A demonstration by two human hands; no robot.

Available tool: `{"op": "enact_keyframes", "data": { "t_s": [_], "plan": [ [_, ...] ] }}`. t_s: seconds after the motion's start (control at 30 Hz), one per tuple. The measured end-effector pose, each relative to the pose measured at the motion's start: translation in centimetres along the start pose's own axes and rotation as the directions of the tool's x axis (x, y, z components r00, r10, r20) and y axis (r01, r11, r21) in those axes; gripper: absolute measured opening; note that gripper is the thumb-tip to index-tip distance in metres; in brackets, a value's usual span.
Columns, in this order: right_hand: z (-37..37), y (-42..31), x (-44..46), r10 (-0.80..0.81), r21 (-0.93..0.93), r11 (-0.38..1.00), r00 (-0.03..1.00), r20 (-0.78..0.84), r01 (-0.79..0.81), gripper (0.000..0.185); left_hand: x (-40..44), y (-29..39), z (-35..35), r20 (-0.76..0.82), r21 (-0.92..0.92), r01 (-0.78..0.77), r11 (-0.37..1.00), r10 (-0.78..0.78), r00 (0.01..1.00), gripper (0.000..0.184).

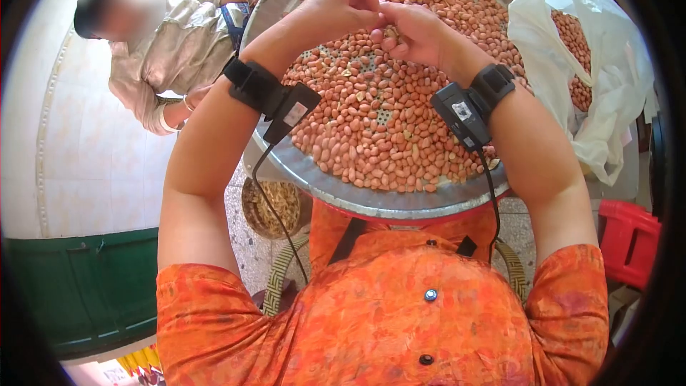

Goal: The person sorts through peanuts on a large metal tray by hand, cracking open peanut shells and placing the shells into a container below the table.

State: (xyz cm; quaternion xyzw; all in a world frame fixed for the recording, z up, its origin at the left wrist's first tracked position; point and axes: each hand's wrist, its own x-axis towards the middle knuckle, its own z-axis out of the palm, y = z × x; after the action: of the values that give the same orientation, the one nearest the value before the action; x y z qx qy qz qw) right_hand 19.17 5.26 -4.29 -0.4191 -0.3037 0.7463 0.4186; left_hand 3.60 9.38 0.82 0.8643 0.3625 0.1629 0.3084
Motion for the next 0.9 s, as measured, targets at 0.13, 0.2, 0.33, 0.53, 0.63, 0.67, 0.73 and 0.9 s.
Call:
{"op": "enact_keyframes", "data": {
  "t_s": [0.13, 0.2, 0.33, 0.53, 0.63, 0.67, 0.73, 0.9],
  "plan": [
    [-0.4, 0.0, 0.5, 0.018, 0.009, 1.0, 0.983, 0.181, -0.02, 0.027, -0.9, 0.2, -0.3, 0.005, -0.042, 0.024, 0.999, -0.024, 1.0, 0.015],
    [0.0, 0.3, 0.4, 0.02, -0.023, 1.0, 0.986, 0.165, -0.016, 0.026, -1.8, 0.2, -0.7, -0.006, -0.04, 0.107, 0.993, -0.107, 0.994, 0.016],
    [1.5, 0.8, -0.6, 0.075, 0.078, 0.992, 0.958, 0.276, -0.1, 0.025, -2.9, 0.7, 0.0, 0.051, -0.244, 0.016, 0.97, -0.004, 0.999, 0.015],
    [1.9, 0.7, -1.1, 0.024, -0.065, 0.998, 0.959, 0.282, -0.006, 0.022, -5.1, -1.4, -1.5, -0.031, 0.363, 0.114, 0.925, -0.11, 0.993, 0.014],
    [2.1, 0.6, -1.2, 0.009, -0.122, 0.992, 0.952, 0.306, 0.03, 0.023, -7.4, -3.7, -1.7, 0.25, 0.636, 0.176, 0.752, -0.417, 0.874, 0.015],
    [2.3, 0.6, -1.4, 0.025, -0.165, 0.986, 0.949, 0.315, 0.029, 0.024, -8.1, -4.6, -1.5, 0.351, 0.681, 0.077, 0.728, -0.417, 0.839, 0.013],
    [2.6, 0.7, -1.9, 0.043, -0.206, 0.978, 0.944, 0.326, 0.026, 0.026, -8.8, -1.7, -1.2, 0.458, 0.487, 0.447, 0.75, -0.655, 0.601, 0.016],
    [3.8, 1.8, -2.8, 0.167, -0.499, 0.862, 0.882, 0.44, 0.086, 0.027, -7.8, -2.4, -1.5, 0.243, 0.078, 0.329, 0.941, -0.338, 0.909, 0.033]
  ]
}}
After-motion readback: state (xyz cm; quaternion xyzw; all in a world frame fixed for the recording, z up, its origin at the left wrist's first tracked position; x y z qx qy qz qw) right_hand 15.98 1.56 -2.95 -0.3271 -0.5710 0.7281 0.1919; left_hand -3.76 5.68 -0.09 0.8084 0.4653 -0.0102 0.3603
